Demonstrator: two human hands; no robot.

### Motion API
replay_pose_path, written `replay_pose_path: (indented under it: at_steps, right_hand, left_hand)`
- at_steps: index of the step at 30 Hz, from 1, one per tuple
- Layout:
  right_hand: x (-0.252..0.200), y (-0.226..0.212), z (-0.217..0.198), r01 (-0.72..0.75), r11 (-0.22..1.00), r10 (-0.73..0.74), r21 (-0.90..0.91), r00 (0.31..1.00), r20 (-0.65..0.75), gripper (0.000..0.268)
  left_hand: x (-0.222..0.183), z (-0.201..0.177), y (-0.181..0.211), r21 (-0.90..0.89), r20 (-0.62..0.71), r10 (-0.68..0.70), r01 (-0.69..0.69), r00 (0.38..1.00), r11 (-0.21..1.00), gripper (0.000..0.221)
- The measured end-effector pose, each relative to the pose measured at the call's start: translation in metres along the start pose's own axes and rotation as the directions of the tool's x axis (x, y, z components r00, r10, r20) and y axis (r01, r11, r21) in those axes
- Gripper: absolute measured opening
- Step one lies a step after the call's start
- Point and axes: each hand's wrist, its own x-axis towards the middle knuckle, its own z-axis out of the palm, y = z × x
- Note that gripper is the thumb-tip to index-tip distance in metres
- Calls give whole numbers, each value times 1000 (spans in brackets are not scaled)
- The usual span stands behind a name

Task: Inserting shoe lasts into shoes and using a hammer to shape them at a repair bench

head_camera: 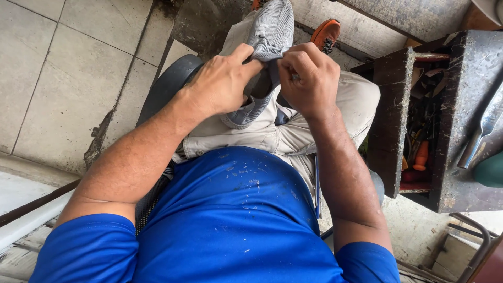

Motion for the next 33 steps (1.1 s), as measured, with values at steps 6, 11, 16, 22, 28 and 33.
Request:
replay_pose_path:
  at_steps: [6, 11, 16, 22, 28, 33]
  right_hand:
    - [-24, -48, 9, -143, 965, 92, 218, 969, 227, 33]
    - [-25, -49, 7, -310, 930, 359, -198, 651, 668, 52]
    - [0, -39, -27, -156, 927, 349, -340, 690, 635, 31]
    - [-12, -1, -31, -335, 918, 183, 211, 832, 524, 22]
    - [-38, 5, -26, -170, 983, 116, 75, 876, 468, 26]
    - [-44, -7, -56, -205, 973, 125, 109, 857, 500, 47]
  left_hand:
    - [-1, -4, -7, -188, 7, -7, 8, 1000, 982, 60]
    - [4, -10, -5, -118, -89, -26, 15, 996, 993, 61]
    - [16, -31, 2, -50, -139, -43, 36, 989, 998, 53]
    - [33, -19, 5, -16, -251, -21, 18, 968, 1000, 49]
    - [35, -9, 8, -28, -222, 11, -17, 975, 999, 53]
    - [35, -9, 24, -45, 12, -31, 32, 999, 998, 52]
